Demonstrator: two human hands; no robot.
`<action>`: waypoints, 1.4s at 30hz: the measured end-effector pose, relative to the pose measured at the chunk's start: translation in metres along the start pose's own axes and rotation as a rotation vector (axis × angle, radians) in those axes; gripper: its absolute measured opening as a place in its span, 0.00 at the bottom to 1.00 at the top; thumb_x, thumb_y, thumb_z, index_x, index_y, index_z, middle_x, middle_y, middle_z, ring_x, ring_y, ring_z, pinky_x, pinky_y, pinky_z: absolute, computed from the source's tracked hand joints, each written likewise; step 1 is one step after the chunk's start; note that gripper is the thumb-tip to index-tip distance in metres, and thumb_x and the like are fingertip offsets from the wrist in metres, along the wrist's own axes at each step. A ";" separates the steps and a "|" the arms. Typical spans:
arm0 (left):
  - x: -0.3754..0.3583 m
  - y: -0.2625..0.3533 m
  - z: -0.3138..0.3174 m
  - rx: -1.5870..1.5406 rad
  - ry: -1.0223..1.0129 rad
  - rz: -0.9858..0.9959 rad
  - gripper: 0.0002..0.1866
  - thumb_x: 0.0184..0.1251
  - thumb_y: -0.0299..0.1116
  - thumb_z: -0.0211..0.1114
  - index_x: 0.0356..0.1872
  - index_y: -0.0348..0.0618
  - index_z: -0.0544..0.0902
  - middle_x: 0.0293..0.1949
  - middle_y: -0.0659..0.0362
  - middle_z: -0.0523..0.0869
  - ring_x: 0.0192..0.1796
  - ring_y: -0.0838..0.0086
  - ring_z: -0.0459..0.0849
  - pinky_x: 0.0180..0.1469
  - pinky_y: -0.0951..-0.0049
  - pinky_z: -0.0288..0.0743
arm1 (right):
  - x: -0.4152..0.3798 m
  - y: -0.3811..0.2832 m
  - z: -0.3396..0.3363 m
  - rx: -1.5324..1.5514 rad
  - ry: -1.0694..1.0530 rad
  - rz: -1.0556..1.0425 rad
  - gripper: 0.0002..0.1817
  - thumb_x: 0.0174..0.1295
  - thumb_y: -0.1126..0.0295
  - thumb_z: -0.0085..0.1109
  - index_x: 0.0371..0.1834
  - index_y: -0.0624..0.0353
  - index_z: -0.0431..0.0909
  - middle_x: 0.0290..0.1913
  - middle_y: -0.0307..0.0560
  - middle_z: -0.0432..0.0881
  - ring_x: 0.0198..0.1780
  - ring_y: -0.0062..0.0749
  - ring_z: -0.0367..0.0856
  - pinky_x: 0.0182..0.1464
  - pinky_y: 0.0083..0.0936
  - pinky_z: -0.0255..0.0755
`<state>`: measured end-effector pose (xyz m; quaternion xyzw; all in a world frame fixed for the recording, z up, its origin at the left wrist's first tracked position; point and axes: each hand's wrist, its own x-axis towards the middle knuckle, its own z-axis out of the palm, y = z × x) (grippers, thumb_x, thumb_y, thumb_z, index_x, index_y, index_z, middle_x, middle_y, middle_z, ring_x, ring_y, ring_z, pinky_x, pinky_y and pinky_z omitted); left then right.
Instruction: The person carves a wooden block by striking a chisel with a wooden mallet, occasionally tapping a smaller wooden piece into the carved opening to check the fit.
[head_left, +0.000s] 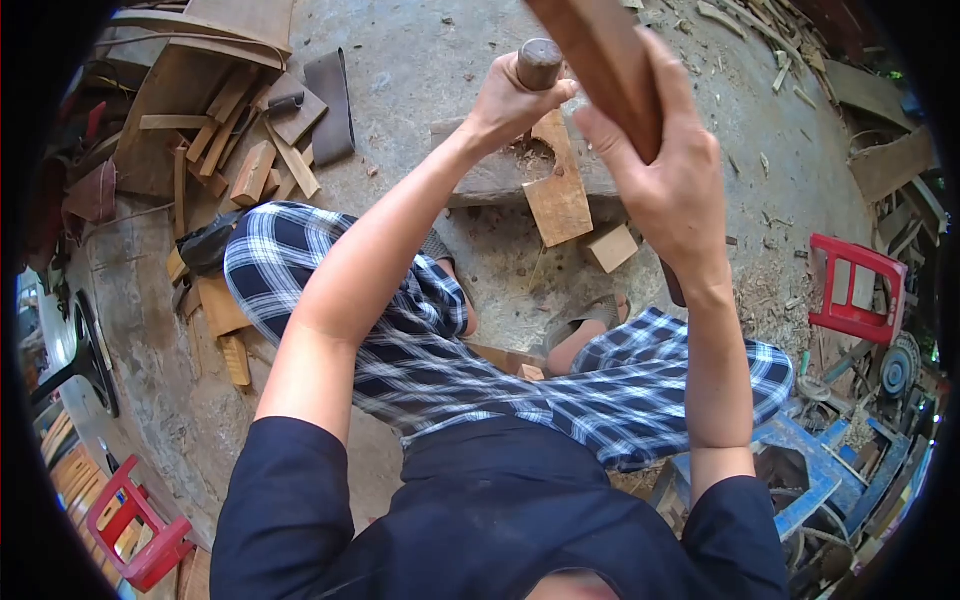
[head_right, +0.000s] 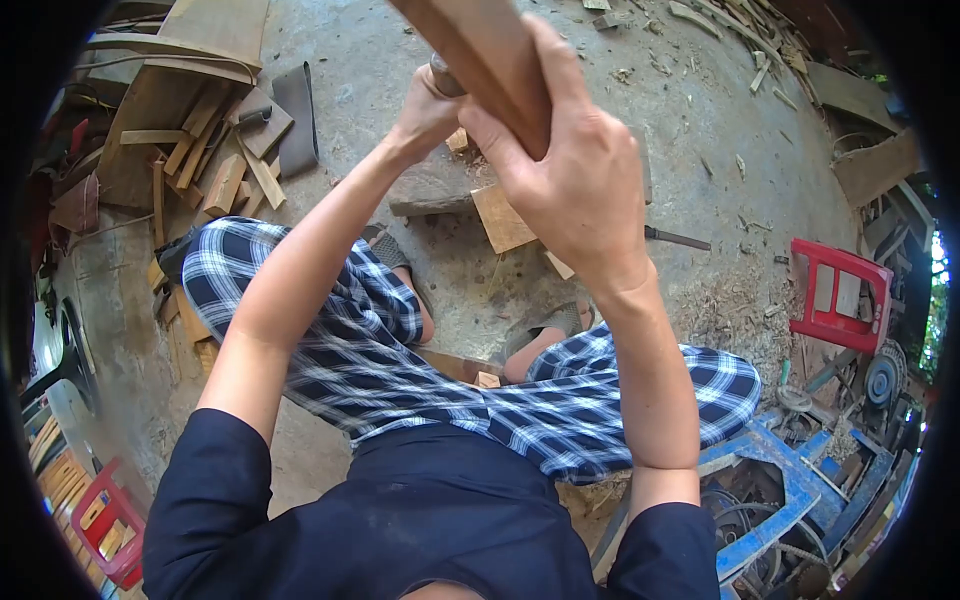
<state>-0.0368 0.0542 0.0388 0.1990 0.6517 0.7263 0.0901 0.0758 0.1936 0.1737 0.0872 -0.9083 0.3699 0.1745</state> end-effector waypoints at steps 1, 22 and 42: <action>0.002 -0.003 -0.001 0.002 -0.009 0.022 0.11 0.64 0.33 0.74 0.27 0.42 0.80 0.24 0.71 0.79 0.28 0.86 0.74 0.32 0.77 0.71 | 0.003 -0.005 0.000 0.032 0.091 -0.042 0.37 0.64 0.52 0.68 0.74 0.50 0.65 0.38 0.59 0.89 0.38 0.52 0.91 0.40 0.41 0.86; 0.010 0.028 -0.008 0.059 -0.068 -0.100 0.13 0.62 0.37 0.78 0.38 0.45 0.82 0.31 0.64 0.85 0.34 0.81 0.86 0.36 0.77 0.80 | -0.058 0.029 -0.013 0.187 -0.049 0.483 0.40 0.63 0.51 0.70 0.74 0.57 0.66 0.57 0.61 0.84 0.58 0.49 0.85 0.61 0.39 0.77; 0.019 0.019 0.012 0.145 -0.107 0.002 0.12 0.63 0.37 0.77 0.32 0.42 0.82 0.27 0.65 0.84 0.31 0.83 0.80 0.36 0.76 0.76 | -0.064 0.038 -0.010 0.295 -0.052 0.534 0.39 0.64 0.53 0.70 0.73 0.59 0.66 0.58 0.61 0.83 0.59 0.47 0.84 0.63 0.37 0.75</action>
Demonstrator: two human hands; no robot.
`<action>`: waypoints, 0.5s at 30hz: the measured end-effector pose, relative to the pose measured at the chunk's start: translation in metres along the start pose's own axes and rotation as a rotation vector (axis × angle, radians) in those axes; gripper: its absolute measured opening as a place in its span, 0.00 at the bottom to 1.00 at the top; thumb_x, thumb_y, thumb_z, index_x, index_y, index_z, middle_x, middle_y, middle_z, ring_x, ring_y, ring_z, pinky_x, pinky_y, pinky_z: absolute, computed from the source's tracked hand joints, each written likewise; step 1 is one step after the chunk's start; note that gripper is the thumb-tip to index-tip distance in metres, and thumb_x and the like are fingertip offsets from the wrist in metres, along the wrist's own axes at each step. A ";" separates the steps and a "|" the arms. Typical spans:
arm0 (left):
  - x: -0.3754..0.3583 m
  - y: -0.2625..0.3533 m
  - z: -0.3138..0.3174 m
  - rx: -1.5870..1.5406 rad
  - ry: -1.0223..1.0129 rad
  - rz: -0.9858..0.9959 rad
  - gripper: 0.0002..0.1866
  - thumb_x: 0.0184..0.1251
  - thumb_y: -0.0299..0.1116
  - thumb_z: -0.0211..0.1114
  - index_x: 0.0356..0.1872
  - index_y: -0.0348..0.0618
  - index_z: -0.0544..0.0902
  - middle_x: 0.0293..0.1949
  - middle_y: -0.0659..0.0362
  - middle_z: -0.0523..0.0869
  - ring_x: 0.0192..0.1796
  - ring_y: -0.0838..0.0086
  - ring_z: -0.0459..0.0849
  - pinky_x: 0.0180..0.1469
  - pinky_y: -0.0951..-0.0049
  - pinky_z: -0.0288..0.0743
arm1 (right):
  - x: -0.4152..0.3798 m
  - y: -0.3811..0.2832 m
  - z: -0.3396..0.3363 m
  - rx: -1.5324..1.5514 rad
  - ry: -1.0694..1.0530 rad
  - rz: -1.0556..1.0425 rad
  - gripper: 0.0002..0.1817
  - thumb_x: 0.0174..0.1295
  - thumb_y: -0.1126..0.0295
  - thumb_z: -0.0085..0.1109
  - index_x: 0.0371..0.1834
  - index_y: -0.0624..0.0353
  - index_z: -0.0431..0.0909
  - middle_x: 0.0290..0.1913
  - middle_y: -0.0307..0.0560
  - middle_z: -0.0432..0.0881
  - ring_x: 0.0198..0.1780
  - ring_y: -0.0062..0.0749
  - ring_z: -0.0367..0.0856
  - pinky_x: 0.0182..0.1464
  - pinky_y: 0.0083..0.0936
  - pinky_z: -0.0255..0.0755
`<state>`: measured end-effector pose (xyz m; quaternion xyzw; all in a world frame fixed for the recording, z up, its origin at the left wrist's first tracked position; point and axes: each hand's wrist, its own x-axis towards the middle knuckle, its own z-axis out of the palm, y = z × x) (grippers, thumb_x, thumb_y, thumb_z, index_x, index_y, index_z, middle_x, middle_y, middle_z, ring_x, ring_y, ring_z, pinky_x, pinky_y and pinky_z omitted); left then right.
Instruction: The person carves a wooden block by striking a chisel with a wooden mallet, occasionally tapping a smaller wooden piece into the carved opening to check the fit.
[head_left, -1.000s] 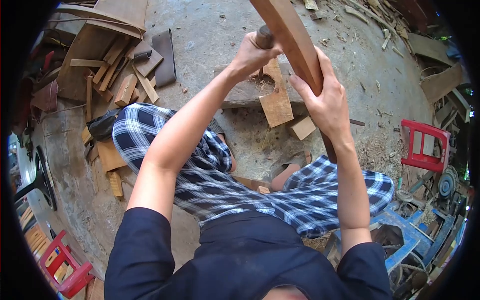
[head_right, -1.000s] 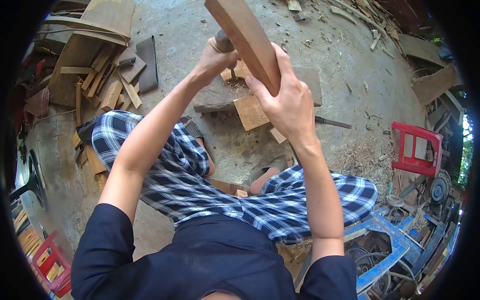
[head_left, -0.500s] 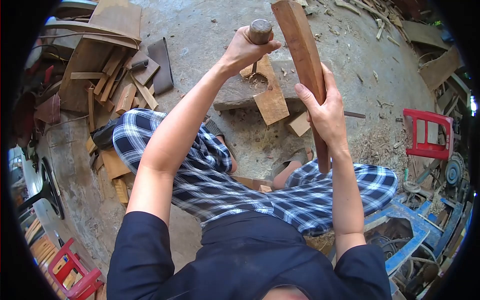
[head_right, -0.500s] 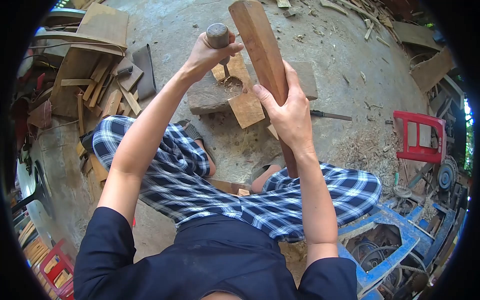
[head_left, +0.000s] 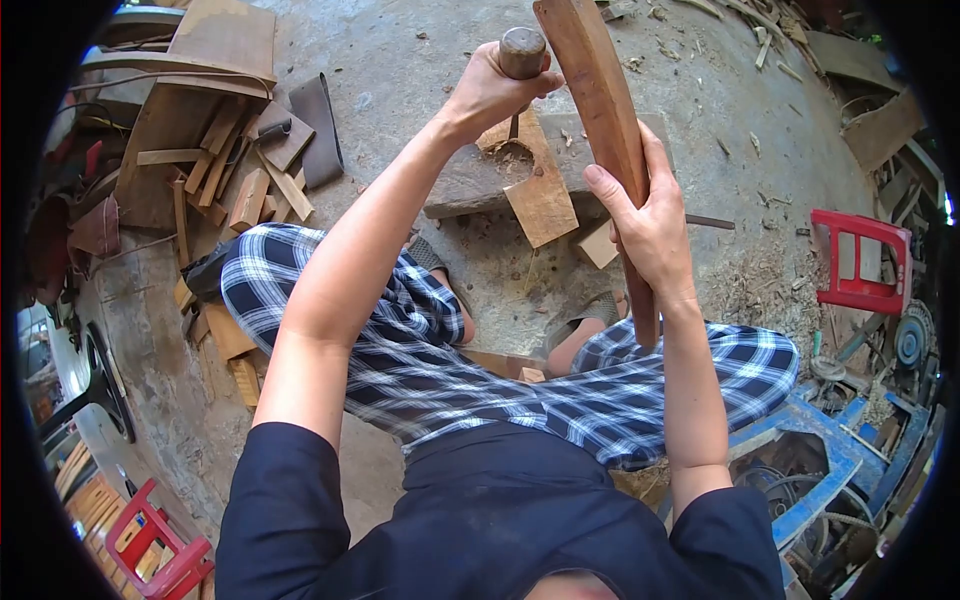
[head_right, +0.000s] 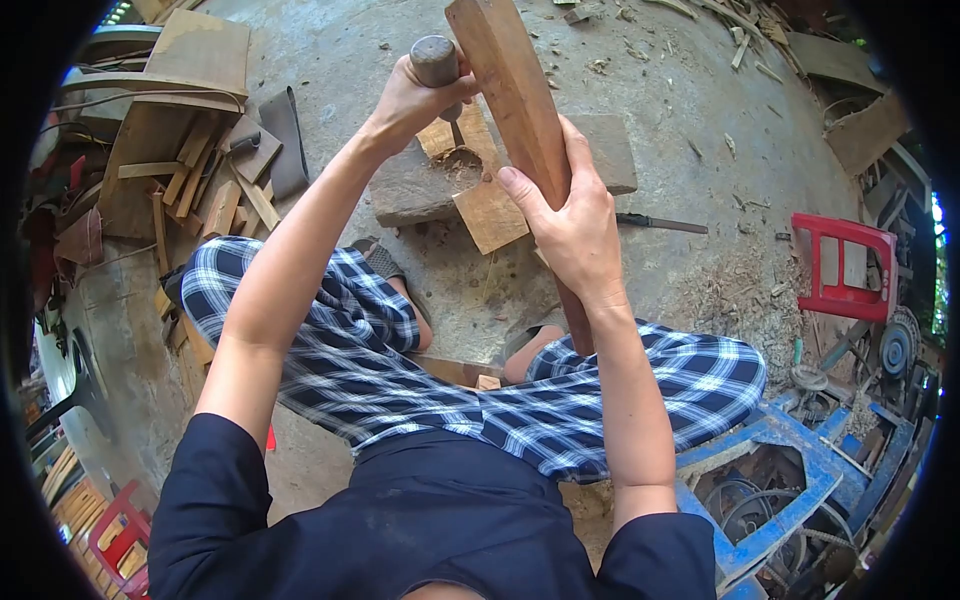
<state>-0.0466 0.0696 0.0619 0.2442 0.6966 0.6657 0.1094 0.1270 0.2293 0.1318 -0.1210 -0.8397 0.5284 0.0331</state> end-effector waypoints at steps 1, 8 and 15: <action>0.000 -0.001 -0.001 0.000 0.001 -0.001 0.12 0.63 0.37 0.77 0.32 0.42 0.82 0.27 0.65 0.84 0.31 0.83 0.80 0.36 0.76 0.76 | 0.000 0.000 0.000 -0.001 -0.001 0.003 0.39 0.64 0.53 0.70 0.73 0.60 0.66 0.58 0.61 0.83 0.59 0.46 0.84 0.63 0.37 0.75; 0.002 -0.002 -0.006 0.026 -0.030 -0.015 0.13 0.62 0.37 0.77 0.35 0.41 0.84 0.29 0.64 0.85 0.33 0.82 0.84 0.37 0.75 0.79 | 0.002 0.001 0.002 -0.005 0.007 -0.005 0.39 0.64 0.53 0.70 0.73 0.59 0.66 0.58 0.61 0.83 0.59 0.46 0.84 0.63 0.37 0.75; 0.001 -0.003 -0.009 0.015 -0.045 -0.023 0.12 0.62 0.36 0.78 0.36 0.42 0.84 0.29 0.65 0.85 0.33 0.82 0.83 0.36 0.77 0.78 | 0.003 -0.003 0.003 -0.008 -0.007 -0.005 0.40 0.63 0.52 0.70 0.74 0.60 0.66 0.58 0.61 0.83 0.58 0.46 0.84 0.62 0.37 0.76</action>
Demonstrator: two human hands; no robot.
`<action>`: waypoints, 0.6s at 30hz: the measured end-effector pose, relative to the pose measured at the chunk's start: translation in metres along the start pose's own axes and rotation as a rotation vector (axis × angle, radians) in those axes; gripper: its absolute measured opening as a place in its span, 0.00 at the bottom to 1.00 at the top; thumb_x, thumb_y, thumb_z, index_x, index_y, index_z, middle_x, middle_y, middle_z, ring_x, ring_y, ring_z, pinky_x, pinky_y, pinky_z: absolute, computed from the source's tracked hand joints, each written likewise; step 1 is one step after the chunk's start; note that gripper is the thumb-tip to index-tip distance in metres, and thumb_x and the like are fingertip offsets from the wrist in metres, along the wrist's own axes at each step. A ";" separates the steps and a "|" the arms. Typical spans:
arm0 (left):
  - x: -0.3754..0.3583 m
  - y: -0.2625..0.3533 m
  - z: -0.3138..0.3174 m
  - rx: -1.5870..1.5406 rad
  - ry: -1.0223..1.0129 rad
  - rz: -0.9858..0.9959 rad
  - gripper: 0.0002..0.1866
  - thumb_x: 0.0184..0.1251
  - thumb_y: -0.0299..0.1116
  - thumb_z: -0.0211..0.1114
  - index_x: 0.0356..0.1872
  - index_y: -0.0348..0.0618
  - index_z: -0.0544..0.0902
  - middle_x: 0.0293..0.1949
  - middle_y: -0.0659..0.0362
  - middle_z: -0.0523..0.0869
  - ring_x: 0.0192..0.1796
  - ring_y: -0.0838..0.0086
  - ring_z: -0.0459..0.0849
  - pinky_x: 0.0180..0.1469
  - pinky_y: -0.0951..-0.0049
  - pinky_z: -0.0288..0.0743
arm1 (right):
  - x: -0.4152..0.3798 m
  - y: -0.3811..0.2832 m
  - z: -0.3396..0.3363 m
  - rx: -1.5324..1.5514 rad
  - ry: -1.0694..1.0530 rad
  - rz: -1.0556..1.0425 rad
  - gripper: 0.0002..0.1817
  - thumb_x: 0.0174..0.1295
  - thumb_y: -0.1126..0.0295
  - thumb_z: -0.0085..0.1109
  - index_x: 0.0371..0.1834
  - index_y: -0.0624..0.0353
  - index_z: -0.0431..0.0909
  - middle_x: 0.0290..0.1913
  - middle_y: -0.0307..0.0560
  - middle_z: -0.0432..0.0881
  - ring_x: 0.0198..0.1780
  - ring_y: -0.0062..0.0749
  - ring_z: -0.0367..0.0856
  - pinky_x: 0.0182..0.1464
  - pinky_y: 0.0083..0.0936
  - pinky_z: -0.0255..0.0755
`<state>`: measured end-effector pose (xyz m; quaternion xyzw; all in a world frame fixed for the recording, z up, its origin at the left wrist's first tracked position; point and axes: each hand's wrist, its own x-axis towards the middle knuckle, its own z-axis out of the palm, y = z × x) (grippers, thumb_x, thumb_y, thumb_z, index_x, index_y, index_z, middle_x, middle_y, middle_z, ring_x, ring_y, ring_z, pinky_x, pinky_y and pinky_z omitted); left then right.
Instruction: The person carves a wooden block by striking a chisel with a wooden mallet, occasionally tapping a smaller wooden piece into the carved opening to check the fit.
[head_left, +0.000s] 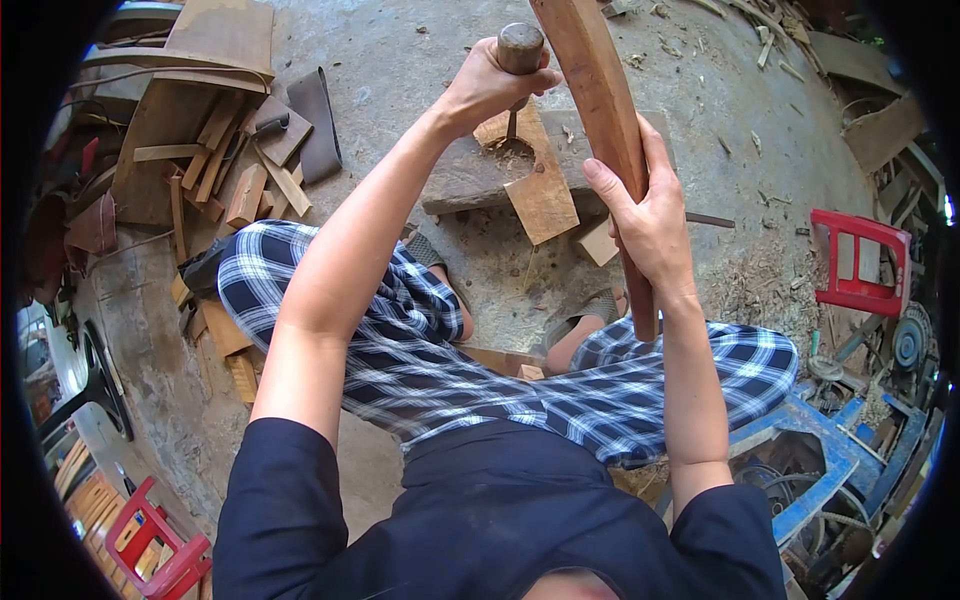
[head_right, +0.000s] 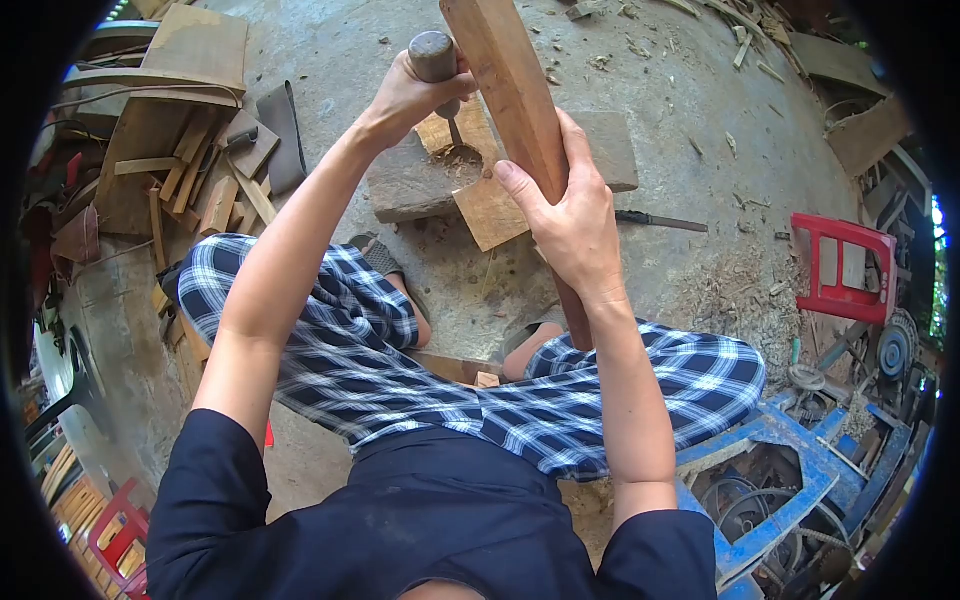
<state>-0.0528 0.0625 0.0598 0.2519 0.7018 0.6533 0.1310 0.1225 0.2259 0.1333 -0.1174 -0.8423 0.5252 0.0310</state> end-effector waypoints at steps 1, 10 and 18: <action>0.000 0.000 0.000 -0.001 0.001 -0.001 0.12 0.62 0.36 0.78 0.36 0.42 0.84 0.29 0.65 0.85 0.33 0.82 0.83 0.36 0.77 0.78 | 0.000 0.001 0.000 -0.005 0.000 -0.005 0.40 0.63 0.52 0.70 0.74 0.60 0.66 0.58 0.61 0.83 0.58 0.46 0.84 0.62 0.37 0.76; 0.003 -0.003 0.001 0.007 -0.018 0.004 0.11 0.61 0.36 0.78 0.34 0.45 0.83 0.28 0.68 0.83 0.31 0.84 0.79 0.35 0.76 0.77 | 0.001 0.002 -0.001 -0.002 0.001 -0.003 0.39 0.64 0.53 0.70 0.74 0.59 0.66 0.58 0.60 0.83 0.58 0.46 0.84 0.62 0.38 0.76; 0.000 0.008 -0.001 0.027 -0.137 -0.046 0.12 0.62 0.39 0.78 0.34 0.45 0.83 0.27 0.69 0.80 0.32 0.85 0.76 0.37 0.78 0.72 | 0.015 -0.045 -0.016 0.080 0.139 -0.353 0.36 0.65 0.53 0.69 0.72 0.55 0.68 0.54 0.58 0.86 0.51 0.44 0.88 0.53 0.36 0.81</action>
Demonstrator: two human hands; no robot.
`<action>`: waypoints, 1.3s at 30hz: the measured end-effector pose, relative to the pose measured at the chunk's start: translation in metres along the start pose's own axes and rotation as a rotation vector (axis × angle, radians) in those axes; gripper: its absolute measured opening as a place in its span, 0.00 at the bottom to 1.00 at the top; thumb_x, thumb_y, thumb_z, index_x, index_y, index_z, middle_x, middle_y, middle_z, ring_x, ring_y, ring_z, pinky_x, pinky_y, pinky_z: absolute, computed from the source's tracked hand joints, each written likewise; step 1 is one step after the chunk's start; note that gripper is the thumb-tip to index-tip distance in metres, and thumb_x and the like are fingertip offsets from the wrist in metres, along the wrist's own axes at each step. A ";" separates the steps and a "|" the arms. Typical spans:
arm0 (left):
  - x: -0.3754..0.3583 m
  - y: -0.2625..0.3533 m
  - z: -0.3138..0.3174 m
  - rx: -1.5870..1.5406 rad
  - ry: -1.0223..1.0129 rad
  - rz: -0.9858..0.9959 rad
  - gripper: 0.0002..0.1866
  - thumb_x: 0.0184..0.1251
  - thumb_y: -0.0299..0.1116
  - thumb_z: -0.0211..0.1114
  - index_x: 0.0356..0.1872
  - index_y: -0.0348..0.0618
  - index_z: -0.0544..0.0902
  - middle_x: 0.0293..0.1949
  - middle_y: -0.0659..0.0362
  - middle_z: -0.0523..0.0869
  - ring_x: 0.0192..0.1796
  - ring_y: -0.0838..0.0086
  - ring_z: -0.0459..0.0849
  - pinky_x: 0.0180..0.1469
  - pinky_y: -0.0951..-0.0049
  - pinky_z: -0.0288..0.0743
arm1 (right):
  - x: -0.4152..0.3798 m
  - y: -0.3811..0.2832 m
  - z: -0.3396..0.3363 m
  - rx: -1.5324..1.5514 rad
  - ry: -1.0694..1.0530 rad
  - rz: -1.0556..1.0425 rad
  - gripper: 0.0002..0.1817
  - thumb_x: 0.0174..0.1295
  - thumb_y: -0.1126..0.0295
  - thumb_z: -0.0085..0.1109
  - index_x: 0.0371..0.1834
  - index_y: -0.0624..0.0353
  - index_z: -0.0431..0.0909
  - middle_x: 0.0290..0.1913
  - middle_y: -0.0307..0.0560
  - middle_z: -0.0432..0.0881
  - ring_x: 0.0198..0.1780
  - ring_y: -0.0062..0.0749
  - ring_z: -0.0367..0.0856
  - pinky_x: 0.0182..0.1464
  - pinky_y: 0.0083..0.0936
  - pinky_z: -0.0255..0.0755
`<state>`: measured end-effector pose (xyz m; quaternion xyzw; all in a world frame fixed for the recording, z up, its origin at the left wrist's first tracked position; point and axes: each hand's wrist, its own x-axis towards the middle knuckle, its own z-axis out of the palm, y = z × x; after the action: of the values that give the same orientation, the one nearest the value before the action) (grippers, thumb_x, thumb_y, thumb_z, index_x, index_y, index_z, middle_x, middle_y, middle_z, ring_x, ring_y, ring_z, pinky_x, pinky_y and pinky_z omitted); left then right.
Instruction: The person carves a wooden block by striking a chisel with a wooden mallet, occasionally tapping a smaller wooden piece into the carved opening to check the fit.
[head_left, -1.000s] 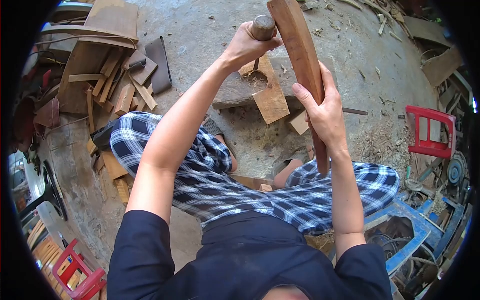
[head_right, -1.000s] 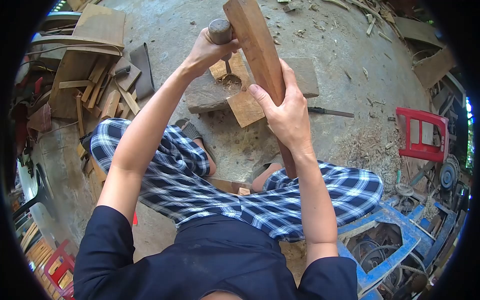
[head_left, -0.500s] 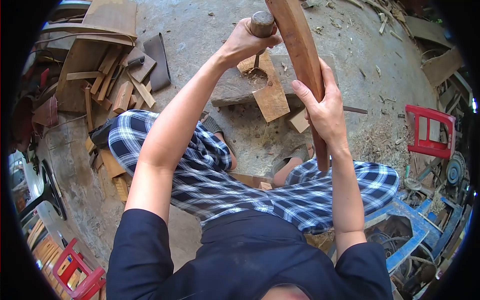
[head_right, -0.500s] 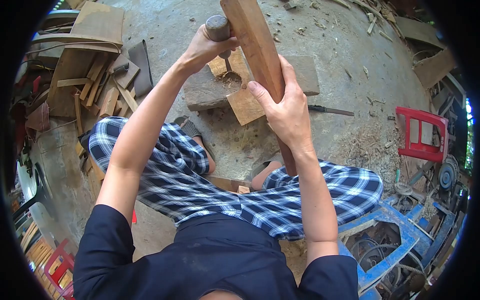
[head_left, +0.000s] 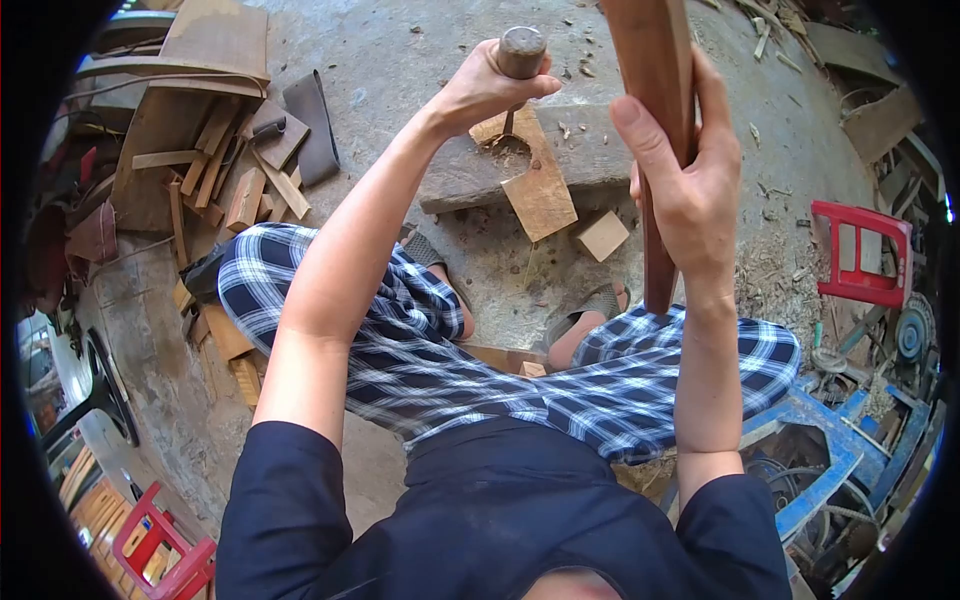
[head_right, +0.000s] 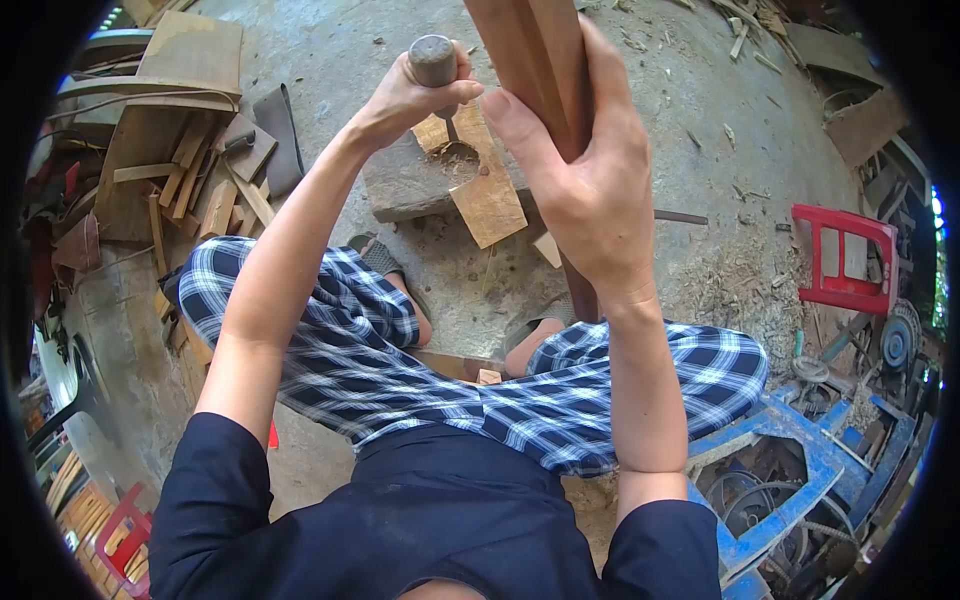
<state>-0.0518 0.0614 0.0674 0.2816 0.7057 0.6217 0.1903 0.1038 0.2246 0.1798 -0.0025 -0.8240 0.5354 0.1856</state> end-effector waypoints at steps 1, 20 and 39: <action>0.000 0.001 0.000 0.000 -0.005 0.006 0.12 0.62 0.39 0.78 0.34 0.45 0.83 0.27 0.69 0.80 0.32 0.85 0.76 0.37 0.78 0.72 | 0.002 -0.002 0.003 -0.003 0.006 -0.002 0.36 0.65 0.53 0.69 0.72 0.55 0.68 0.54 0.58 0.86 0.51 0.44 0.88 0.53 0.36 0.81; -0.015 -0.028 0.008 -0.258 0.127 -0.057 0.10 0.62 0.36 0.78 0.35 0.43 0.86 0.28 0.69 0.83 0.29 0.85 0.74 0.31 0.79 0.69 | 0.007 0.023 0.018 -0.504 -0.160 -0.067 0.41 0.62 0.50 0.67 0.77 0.48 0.63 0.42 0.62 0.89 0.43 0.54 0.91 0.46 0.43 0.85; -0.002 -0.012 0.013 -0.093 0.182 -0.009 0.17 0.59 0.43 0.81 0.30 0.43 0.82 0.27 0.68 0.81 0.31 0.84 0.75 0.34 0.75 0.72 | -0.049 0.046 0.003 -0.104 -0.108 0.338 0.38 0.64 0.55 0.68 0.75 0.57 0.65 0.62 0.60 0.82 0.62 0.47 0.83 0.64 0.36 0.74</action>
<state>-0.0440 0.0691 0.0536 0.2118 0.6917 0.6759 0.1408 0.1396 0.2314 0.1230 -0.1216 -0.8471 0.5151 0.0481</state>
